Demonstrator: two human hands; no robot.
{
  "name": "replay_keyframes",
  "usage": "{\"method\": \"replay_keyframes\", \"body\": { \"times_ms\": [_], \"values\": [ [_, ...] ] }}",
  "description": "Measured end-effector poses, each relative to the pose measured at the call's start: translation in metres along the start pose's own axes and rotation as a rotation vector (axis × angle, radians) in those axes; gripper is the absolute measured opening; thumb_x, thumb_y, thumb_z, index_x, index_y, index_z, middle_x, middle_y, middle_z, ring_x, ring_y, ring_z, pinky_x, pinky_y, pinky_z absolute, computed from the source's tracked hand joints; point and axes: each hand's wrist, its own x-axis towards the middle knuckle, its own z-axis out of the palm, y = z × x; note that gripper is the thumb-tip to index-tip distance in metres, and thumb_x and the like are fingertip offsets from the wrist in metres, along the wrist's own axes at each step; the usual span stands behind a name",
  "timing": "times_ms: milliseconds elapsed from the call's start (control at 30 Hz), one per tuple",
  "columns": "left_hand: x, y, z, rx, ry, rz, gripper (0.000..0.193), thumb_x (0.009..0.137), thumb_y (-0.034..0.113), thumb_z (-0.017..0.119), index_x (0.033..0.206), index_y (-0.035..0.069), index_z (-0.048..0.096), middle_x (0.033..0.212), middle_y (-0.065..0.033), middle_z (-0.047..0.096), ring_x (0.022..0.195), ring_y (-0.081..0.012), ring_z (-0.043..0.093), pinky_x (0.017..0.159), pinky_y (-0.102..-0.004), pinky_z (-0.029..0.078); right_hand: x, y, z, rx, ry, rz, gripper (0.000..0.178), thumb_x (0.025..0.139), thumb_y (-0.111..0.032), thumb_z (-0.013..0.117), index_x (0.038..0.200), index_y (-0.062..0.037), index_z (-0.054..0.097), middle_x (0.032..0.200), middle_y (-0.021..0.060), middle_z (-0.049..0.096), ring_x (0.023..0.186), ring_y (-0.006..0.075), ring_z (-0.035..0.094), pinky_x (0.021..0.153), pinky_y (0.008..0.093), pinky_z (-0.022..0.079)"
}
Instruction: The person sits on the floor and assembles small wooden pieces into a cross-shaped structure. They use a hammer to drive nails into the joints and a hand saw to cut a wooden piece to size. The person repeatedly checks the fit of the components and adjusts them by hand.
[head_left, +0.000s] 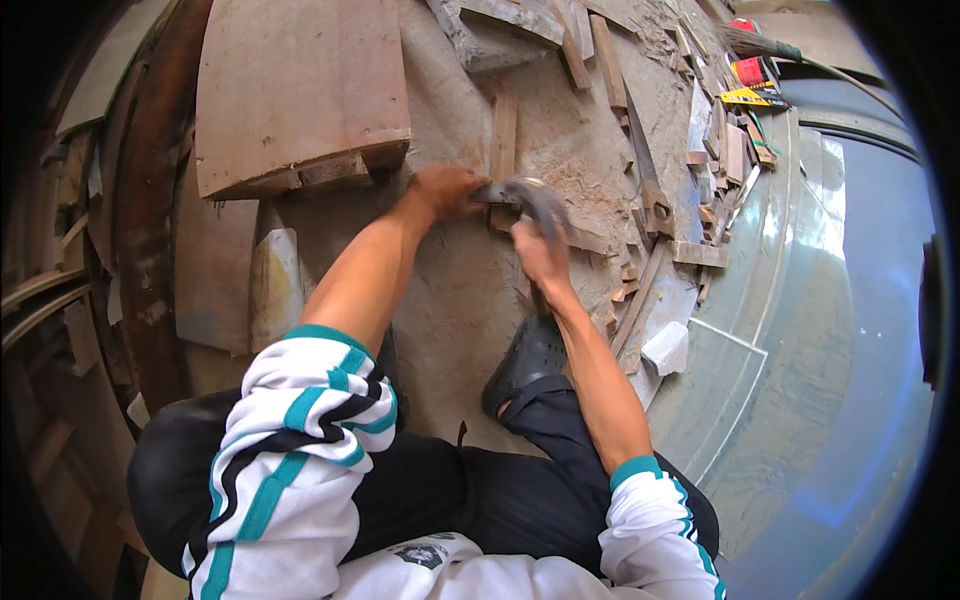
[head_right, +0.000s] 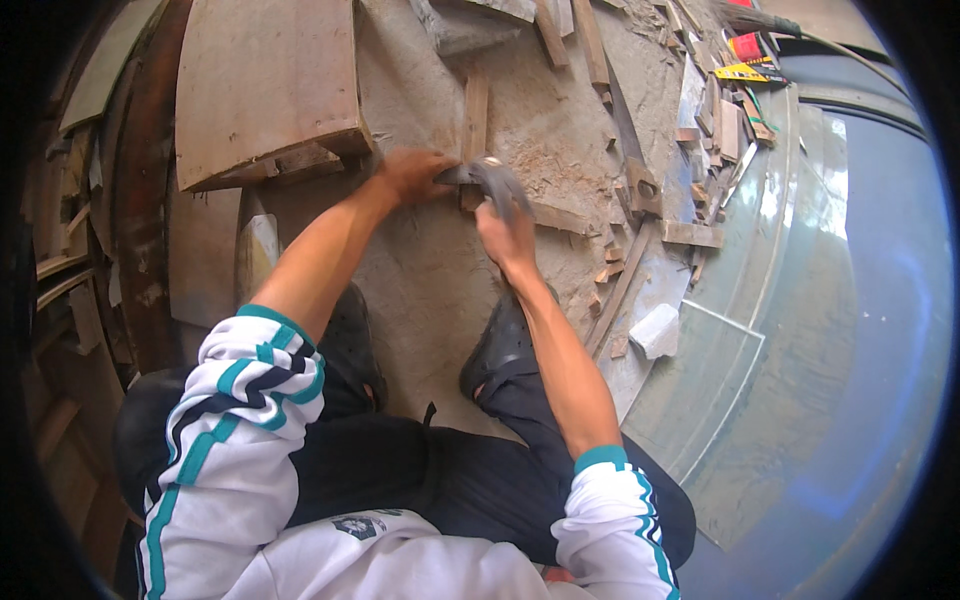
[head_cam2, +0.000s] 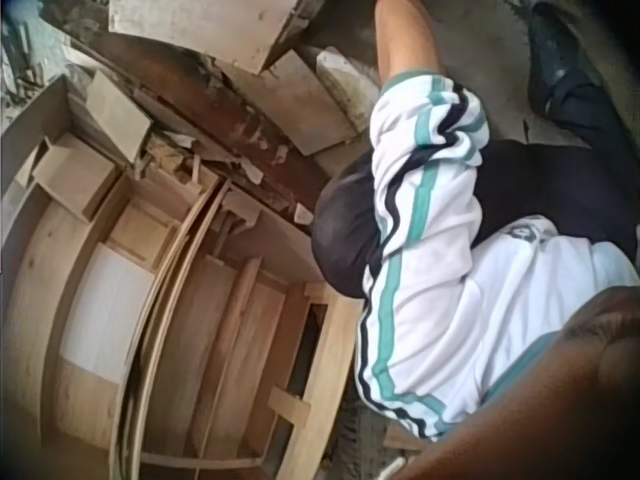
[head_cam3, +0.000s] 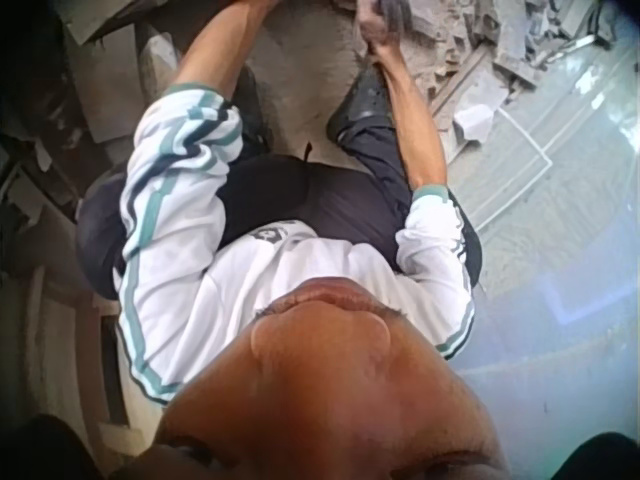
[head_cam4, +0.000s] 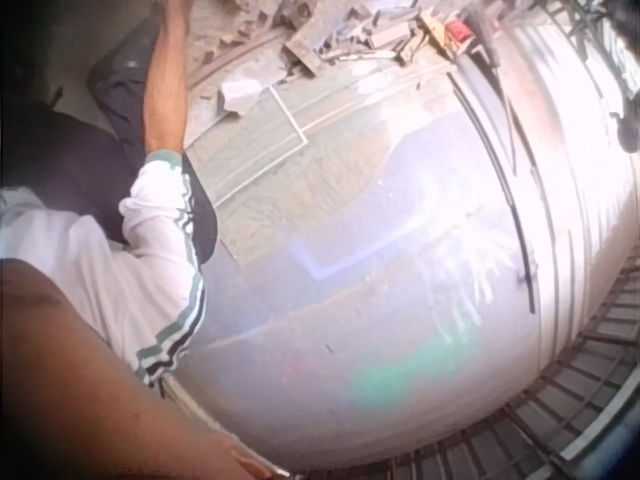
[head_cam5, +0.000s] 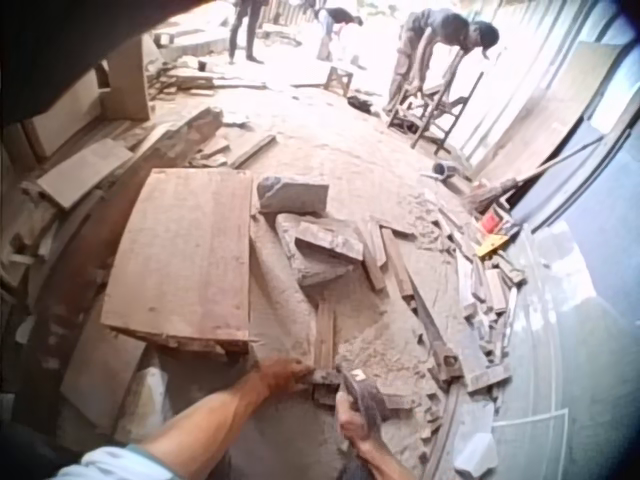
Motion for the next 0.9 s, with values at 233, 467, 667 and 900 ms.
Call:
{"method": "replay_keyframes", "body": {
  "times_ms": [233,467,667,900],
  "values": [
    [-0.003,-0.001,-0.003,0.019,-0.025,-0.051,0.046,0.084,0.045,0.069,0.122,0.020,0.066,0.110,-0.0090,0.071,0.103,-0.0312,0.067,0.086,-0.0453,0.054,0.000,-0.008,0.008,0.129,-0.025,0.331,0.035,0.081,-0.027,0.062,0.091,0.0059,0.066,0.076,0.0265,0.067,0.077,0.0465,0.066,0.076,0.0473,0.053],
    [0.000,0.002,-0.008,0.027,-0.051,-0.083,0.045,0.082,0.045,0.070,0.119,0.020,0.069,0.107,-0.0106,0.071,0.104,-0.0317,0.067,0.088,-0.0457,0.052,-0.004,-0.029,0.004,0.287,-0.307,0.691,0.029,0.083,-0.023,0.060,0.081,0.0061,0.060,0.064,0.0151,0.062,0.052,0.0274,0.062,0.048,0.0406,0.052],
    [0.004,0.030,-0.032,0.026,-0.098,-0.118,0.057,0.081,0.063,0.067,0.107,0.012,0.074,0.101,-0.0155,0.072,0.098,-0.0347,0.068,0.083,-0.0463,0.053,0.032,-0.008,-0.063,-0.012,-0.274,0.578,0.029,0.078,-0.022,0.061,0.080,0.0068,0.063,0.066,0.0162,0.064,0.048,0.0237,0.063,0.042,0.0376,0.050],
    [0.020,0.033,-0.021,-0.190,-0.116,-0.389,0.067,0.084,0.064,0.064,0.104,0.001,0.073,0.108,-0.0219,0.070,0.103,-0.0399,0.066,0.087,-0.0469,0.051,0.083,-0.053,-0.165,-1.160,-0.593,0.027,0.027,0.073,-0.020,0.069,0.095,-0.0055,0.076,0.104,0.0147,0.074,0.099,0.0292,0.071,0.084,0.0403,0.056]
  ]
}}
